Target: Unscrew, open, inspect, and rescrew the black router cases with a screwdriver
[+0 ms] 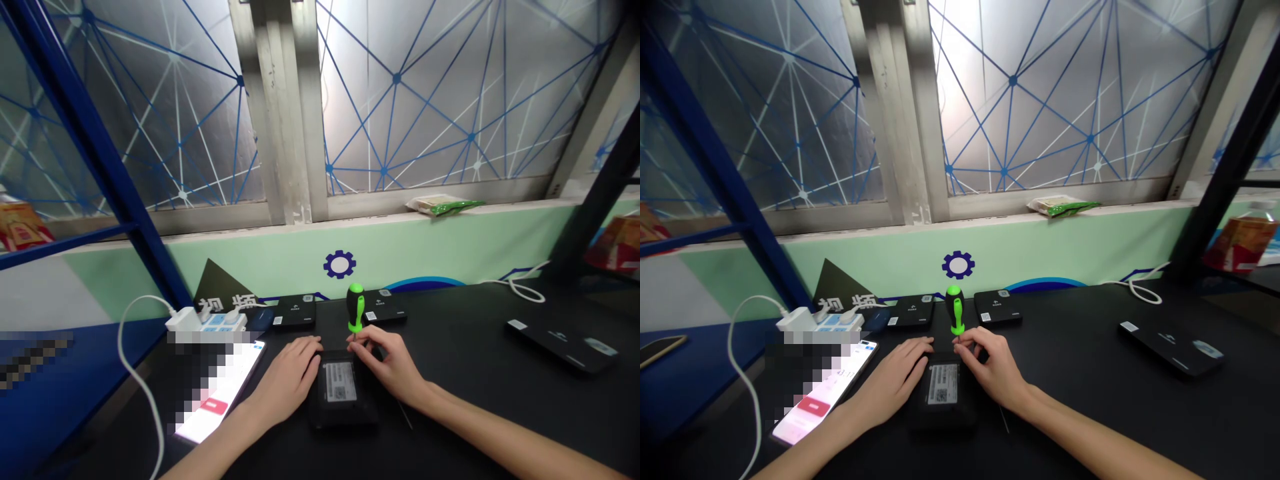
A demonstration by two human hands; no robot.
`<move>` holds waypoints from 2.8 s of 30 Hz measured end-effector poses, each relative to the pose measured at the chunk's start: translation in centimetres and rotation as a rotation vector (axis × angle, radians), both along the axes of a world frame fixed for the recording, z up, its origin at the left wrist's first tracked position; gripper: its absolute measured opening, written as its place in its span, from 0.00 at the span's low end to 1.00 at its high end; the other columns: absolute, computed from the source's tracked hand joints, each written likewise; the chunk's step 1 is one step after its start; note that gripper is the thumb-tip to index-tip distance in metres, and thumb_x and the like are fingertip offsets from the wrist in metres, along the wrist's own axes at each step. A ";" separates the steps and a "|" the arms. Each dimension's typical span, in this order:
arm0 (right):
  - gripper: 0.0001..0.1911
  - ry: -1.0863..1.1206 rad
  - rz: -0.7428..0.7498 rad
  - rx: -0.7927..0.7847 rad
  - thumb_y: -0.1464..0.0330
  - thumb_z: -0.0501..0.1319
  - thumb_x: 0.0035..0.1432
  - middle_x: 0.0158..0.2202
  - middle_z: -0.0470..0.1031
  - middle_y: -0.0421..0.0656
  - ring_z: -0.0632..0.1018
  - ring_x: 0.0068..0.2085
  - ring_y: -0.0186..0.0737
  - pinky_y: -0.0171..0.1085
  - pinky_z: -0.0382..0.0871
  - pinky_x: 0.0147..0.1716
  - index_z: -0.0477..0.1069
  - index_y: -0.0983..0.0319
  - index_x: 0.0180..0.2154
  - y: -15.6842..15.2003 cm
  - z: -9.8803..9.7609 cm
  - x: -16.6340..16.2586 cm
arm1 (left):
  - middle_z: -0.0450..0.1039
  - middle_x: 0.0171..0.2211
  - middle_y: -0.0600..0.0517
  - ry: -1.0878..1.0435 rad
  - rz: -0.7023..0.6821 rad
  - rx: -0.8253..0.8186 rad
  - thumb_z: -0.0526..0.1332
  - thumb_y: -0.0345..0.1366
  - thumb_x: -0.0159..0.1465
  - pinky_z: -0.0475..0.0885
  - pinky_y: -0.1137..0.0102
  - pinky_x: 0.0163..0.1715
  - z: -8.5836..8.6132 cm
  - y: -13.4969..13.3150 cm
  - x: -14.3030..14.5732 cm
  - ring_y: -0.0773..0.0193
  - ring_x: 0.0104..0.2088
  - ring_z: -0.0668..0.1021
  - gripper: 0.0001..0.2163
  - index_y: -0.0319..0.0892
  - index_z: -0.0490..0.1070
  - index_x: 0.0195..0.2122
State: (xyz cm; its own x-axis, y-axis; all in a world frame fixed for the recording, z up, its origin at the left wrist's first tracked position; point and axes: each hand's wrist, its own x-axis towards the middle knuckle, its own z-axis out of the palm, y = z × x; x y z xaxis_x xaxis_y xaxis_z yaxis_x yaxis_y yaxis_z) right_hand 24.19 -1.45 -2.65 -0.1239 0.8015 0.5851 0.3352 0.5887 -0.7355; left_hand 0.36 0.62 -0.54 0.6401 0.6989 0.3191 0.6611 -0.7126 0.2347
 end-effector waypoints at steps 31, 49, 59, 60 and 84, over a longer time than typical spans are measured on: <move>0.08 0.041 0.053 -0.023 0.65 0.59 0.66 0.32 0.80 0.44 0.80 0.32 0.40 0.36 0.75 0.35 0.74 0.61 0.41 -0.1 0.2 -0.1 | 0.72 0.55 0.46 0.001 -0.001 -0.029 0.47 0.37 0.74 0.69 0.57 0.55 0.2 -0.2 0.0 0.55 0.56 0.73 0.13 0.44 0.69 0.51; 0.07 0.154 0.016 0.007 0.64 0.59 0.66 0.29 0.74 0.42 0.77 0.31 0.39 0.36 0.71 0.33 0.69 0.60 0.37 -0.2 0.0 0.1 | 0.75 0.41 0.49 -0.114 0.118 0.085 0.59 0.40 0.66 0.69 0.60 0.43 0.6 -0.3 0.0 0.55 0.42 0.75 0.13 0.43 0.66 0.25; 0.05 0.147 0.024 0.009 0.65 0.60 0.65 0.30 0.72 0.41 0.75 0.30 0.37 0.35 0.71 0.33 0.69 0.60 0.37 -0.2 -0.1 0.2 | 0.65 0.21 0.57 -0.022 0.154 -0.005 0.63 0.49 0.61 0.55 0.72 0.22 1.0 -0.1 -0.3 0.66 0.23 0.68 0.20 0.43 0.59 0.21; 0.05 0.149 0.025 0.008 0.65 0.60 0.65 0.29 0.72 0.41 0.75 0.30 0.38 0.35 0.71 0.33 0.69 0.60 0.37 -0.2 -0.2 0.2 | 0.64 0.20 0.58 -0.014 0.161 -0.028 0.64 0.48 0.61 0.54 0.73 0.21 1.1 -0.1 -0.3 0.67 0.22 0.67 0.20 0.43 0.58 0.21; 0.07 0.109 0.084 -0.018 0.64 0.59 0.66 0.31 0.73 0.42 0.74 0.29 0.36 0.34 0.71 0.31 0.69 0.61 0.37 -0.5 0.2 0.2 | 0.67 0.59 0.48 -0.048 -0.011 -0.072 0.50 0.37 0.73 0.65 0.57 0.59 0.0 -0.5 -0.2 0.55 0.59 0.69 0.15 0.48 0.63 0.60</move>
